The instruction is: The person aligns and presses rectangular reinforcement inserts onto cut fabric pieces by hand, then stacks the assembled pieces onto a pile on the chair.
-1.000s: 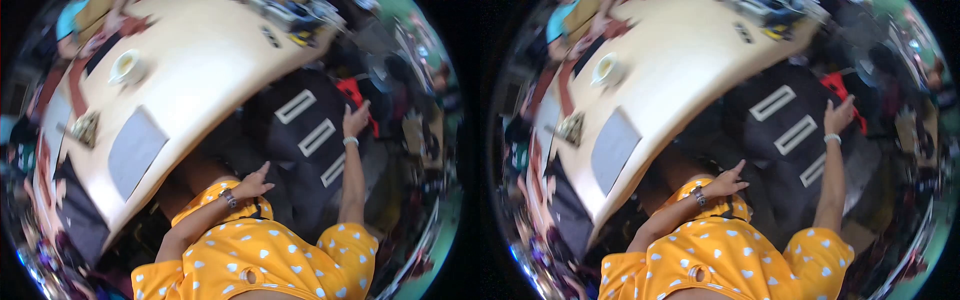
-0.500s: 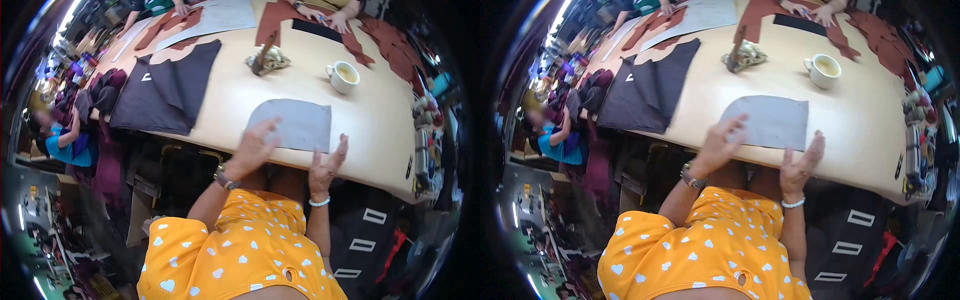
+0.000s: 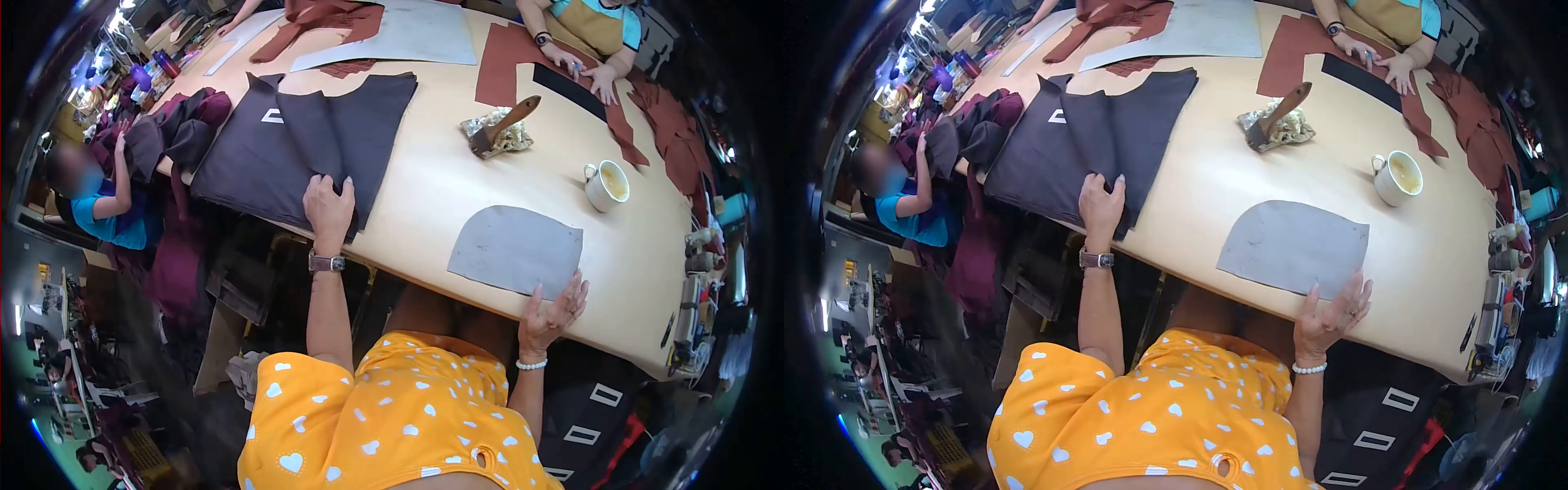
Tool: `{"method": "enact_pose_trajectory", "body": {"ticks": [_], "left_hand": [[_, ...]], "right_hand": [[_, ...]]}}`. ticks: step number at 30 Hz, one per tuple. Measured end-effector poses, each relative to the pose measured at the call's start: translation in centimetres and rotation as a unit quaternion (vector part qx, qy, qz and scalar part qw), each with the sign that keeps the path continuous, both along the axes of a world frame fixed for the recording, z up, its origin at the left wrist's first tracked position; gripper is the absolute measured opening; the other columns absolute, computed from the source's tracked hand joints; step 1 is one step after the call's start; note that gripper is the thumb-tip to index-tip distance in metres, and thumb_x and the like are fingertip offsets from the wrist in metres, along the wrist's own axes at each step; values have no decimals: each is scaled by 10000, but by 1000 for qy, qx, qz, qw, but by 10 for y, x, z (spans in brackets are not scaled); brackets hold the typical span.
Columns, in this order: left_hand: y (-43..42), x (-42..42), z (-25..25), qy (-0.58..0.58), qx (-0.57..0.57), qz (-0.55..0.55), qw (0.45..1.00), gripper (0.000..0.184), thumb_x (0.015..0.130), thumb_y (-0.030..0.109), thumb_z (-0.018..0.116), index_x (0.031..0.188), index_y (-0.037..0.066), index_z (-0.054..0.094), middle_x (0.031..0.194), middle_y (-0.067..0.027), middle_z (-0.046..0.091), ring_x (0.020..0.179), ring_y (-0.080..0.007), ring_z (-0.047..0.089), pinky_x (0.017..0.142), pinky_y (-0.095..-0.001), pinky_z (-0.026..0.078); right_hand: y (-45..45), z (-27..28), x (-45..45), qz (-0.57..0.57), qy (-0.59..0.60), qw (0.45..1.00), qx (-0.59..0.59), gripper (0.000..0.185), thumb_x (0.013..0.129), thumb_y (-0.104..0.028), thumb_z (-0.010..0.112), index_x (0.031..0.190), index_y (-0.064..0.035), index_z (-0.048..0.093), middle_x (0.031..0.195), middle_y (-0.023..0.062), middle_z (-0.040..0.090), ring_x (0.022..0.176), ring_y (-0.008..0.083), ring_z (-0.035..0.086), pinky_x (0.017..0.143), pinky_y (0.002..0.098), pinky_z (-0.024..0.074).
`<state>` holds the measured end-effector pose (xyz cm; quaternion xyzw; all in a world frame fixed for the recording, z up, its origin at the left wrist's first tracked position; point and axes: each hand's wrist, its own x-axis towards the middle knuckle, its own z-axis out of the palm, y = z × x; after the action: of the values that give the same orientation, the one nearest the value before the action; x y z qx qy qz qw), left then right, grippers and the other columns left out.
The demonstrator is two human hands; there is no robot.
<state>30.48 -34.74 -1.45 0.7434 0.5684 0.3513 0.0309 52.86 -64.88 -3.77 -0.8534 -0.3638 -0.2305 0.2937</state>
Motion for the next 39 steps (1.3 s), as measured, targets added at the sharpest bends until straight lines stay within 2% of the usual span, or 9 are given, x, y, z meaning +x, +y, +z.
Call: {"method": "enact_pose_trajectory", "body": {"ticks": [3,7,9,13,16,23,27,30,39], "left_hand": [[-2,7,9,-38,27,-77,996,262,709,167,656,696,-64,532,877,-245,552,823,-425,533,758,-444,441],[-34,23,25,-48,29,-324,944,212,647,114,651,714,-57,544,1059,-257,540,1007,-430,506,904,-429,417],[-58,35,20,-10,-19,-412,911,218,606,108,666,724,-46,566,1221,-248,490,1153,-431,448,1024,-438,337],[-108,57,23,53,-73,-546,833,158,601,126,628,617,-27,591,1316,-146,462,1241,-367,386,1007,-522,310],[-140,68,17,35,-178,-572,800,167,582,126,604,640,-31,610,1272,-171,490,1222,-374,403,1000,-535,311],[-206,110,5,-26,-89,-667,739,177,583,141,598,660,-18,590,1200,-222,508,1193,-387,424,988,-572,304],[-229,123,18,-24,-109,-717,688,231,769,249,630,850,37,589,1328,-203,418,1250,-365,375,999,-541,305],[-215,120,24,-50,-102,-672,732,294,773,274,649,945,43,589,1343,-197,405,1253,-356,376,1009,-516,304],[-152,85,9,117,-69,-462,876,523,855,306,571,1291,48,444,1378,-186,366,1285,-363,319,1039,-509,242]], "right_hand": [[1,3,-1,1,7,1000,-7,689,785,-205,630,1363,-10,311,1371,144,384,1304,362,286,1058,517,184],[5,19,-9,40,42,998,13,670,764,-170,656,1332,5,346,1341,171,405,1287,371,307,1055,480,219],[17,35,-23,149,110,982,38,650,742,-161,681,1292,16,383,1302,199,431,1264,373,333,1049,439,251],[59,57,-39,240,271,931,47,704,717,-169,703,1296,38,359,1193,236,499,993,353,564,858,392,445],[78,63,-31,181,358,915,40,727,729,-102,642,1346,41,284,1036,213,589,800,343,616,710,396,483],[59,45,28,81,253,958,107,680,727,24,473,1372,14,260,809,222,627,723,374,617,683,421,469],[21,35,74,-9,211,975,64,672,741,6,503,1373,-12,276,810,263,604,710,418,597,651,459,447],[-6,29,108,6,162,985,53,664,771,-9,532,1379,-21,267,809,262,604,711,414,599,641,456,447],[-39,23,161,25,137,990,-11,702,774,-20,585,1392,-51,254,805,173,602,674,350,591,636,412,470]]}}
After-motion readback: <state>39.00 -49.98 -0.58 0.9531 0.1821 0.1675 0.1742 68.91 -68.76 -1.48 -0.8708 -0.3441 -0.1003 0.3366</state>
